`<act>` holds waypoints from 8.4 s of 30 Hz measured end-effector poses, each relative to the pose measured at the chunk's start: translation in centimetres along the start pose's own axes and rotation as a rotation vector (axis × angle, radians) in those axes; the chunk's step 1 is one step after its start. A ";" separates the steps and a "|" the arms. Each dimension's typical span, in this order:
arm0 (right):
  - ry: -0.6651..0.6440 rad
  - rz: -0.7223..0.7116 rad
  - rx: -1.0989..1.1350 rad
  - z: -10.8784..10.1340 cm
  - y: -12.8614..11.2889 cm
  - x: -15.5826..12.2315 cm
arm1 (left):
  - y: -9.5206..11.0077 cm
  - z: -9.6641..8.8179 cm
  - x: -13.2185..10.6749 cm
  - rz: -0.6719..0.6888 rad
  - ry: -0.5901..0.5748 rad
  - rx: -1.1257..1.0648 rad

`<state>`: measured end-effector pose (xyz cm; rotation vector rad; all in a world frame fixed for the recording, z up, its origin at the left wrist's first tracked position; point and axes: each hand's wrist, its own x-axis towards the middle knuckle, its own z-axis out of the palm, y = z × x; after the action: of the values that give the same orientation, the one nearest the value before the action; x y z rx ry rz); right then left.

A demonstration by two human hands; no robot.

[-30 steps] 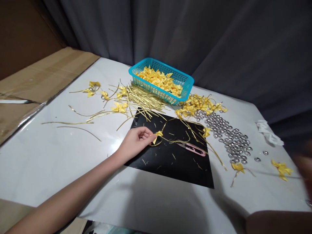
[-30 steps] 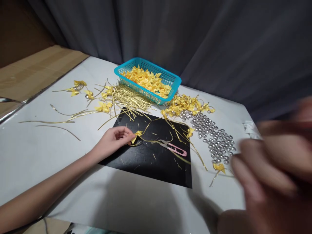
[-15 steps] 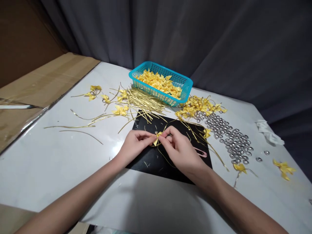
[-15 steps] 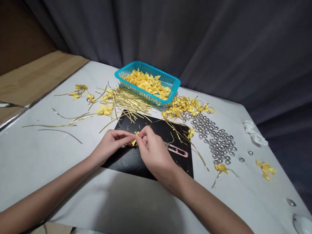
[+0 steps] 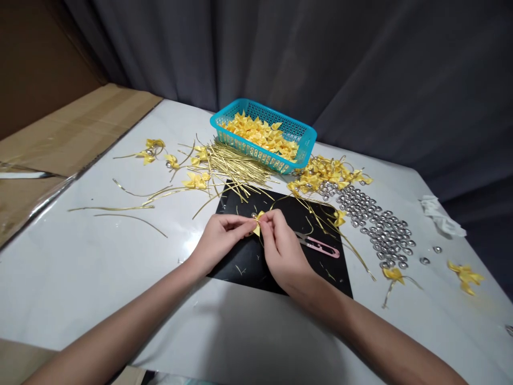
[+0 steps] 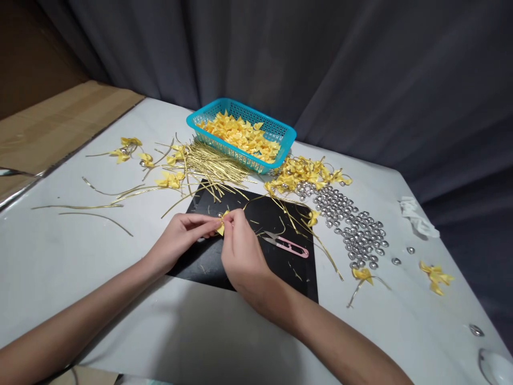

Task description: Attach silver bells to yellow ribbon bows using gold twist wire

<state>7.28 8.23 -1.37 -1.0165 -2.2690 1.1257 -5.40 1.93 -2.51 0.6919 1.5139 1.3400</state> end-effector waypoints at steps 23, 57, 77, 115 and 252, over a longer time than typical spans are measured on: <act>0.118 -0.051 0.146 0.8 0.3 -0.8 | 0.4 0.2 -0.2 -0.040 0.069 -0.010; -0.214 0.163 -0.092 -4.4 -0.5 2.1 | 0.0 -0.7 0.5 0.228 0.374 -0.093; -0.077 -0.275 -0.299 -7.3 -2.3 1.9 | 0.0 -0.9 0.6 0.317 0.367 0.151; 0.087 -0.382 -0.330 -5.0 1.0 3.8 | -0.3 0.1 -0.5 0.675 -0.269 0.622; -0.331 -0.455 -0.283 -6.1 -1.8 1.5 | -0.6 0.2 -0.7 0.793 -0.180 0.799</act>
<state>9.39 11.72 3.75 -0.3757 -2.7905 0.8393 -4.82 1.22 -2.90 2.0198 1.6801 1.1082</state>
